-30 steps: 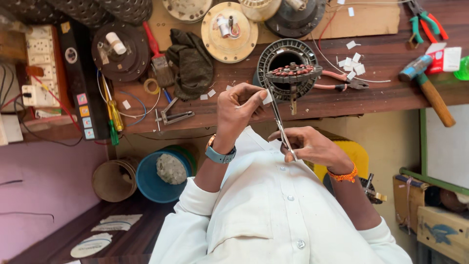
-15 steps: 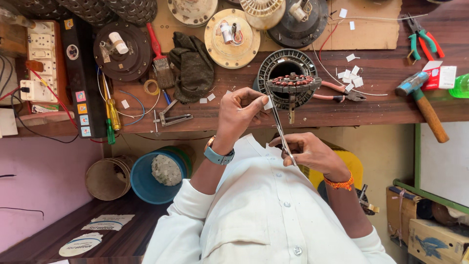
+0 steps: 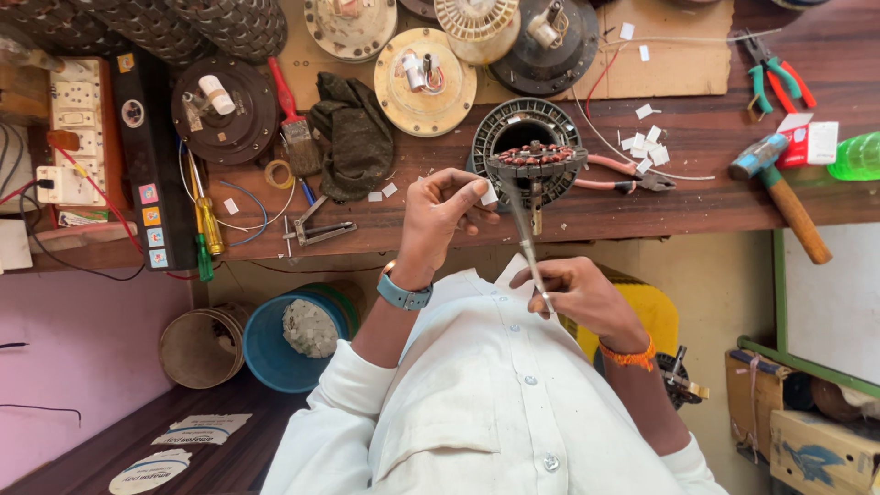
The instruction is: The person cuts small white insulator wedges with scissors and inserts them into the slots of an electric motor armature held in a stand on the workbench, pressing each piece into place by hand and occasionally using a screwdriver on the armature.
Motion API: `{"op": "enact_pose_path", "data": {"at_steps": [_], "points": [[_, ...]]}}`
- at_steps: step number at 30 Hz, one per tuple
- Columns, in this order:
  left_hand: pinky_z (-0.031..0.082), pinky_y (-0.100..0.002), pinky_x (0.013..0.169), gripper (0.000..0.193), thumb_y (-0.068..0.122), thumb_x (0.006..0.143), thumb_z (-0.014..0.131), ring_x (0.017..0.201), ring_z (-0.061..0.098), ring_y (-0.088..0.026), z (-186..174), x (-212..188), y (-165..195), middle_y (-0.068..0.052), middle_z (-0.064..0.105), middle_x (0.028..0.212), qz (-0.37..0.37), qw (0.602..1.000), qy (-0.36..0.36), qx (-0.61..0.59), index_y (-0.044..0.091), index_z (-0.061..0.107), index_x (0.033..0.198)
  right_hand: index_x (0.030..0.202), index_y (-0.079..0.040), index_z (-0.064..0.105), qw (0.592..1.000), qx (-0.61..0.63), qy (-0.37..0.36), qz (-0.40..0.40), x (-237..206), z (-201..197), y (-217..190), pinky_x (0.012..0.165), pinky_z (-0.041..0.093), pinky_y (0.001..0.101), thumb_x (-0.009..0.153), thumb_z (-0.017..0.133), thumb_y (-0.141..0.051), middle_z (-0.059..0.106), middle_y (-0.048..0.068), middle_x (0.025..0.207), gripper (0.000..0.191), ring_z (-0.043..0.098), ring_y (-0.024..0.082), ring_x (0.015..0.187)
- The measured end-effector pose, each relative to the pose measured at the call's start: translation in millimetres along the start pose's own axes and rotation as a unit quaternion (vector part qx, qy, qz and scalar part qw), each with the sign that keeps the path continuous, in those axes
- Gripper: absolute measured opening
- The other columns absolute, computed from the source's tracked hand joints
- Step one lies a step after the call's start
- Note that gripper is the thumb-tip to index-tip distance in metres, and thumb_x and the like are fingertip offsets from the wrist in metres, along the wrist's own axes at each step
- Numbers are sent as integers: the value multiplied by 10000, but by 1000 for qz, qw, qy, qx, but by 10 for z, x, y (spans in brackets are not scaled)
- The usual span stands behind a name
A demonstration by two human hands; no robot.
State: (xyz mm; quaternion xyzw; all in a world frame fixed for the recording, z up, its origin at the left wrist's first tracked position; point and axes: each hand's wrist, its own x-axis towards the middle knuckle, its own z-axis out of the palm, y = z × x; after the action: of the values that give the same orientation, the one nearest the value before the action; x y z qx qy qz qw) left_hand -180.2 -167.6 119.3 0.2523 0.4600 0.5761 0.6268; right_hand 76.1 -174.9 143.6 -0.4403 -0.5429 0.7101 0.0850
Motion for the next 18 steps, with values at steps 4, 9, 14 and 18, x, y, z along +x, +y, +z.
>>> {"op": "enact_pose_path", "data": {"at_steps": [4,9,14,18], "points": [[555,-206,567,186,122,1014,669,793,673,-69,30,-81,6,-58,704,940,42,999,10,-11,-3,741,1132,1288,27,676,964,72,108,-232,67,58,-44,606,519,218,900,788,-405,727,32,816,591,682,74,706],[573,-204,676,431,18,921,735,828,639,-47,86,-347,59,-45,672,1011,63,997,-37,15,82,607,1328,1351,42,581,947,149,146,-244,221,160,-306,670,576,223,910,763,-378,748,102,1028,636,681,101,760],[618,-206,676,262,34,904,739,826,708,-43,123,-540,91,-66,729,968,53,994,-37,91,51,594,1122,1314,44,575,961,140,133,-199,225,321,-486,802,615,252,883,789,-201,746,131,1087,539,731,135,907],[607,-221,631,138,41,937,767,778,716,-66,112,-597,84,-84,733,912,81,987,-40,134,-12,669,1018,1252,42,601,963,156,121,-181,260,371,-497,800,596,258,889,770,-100,752,126,1035,424,732,145,902]]}}
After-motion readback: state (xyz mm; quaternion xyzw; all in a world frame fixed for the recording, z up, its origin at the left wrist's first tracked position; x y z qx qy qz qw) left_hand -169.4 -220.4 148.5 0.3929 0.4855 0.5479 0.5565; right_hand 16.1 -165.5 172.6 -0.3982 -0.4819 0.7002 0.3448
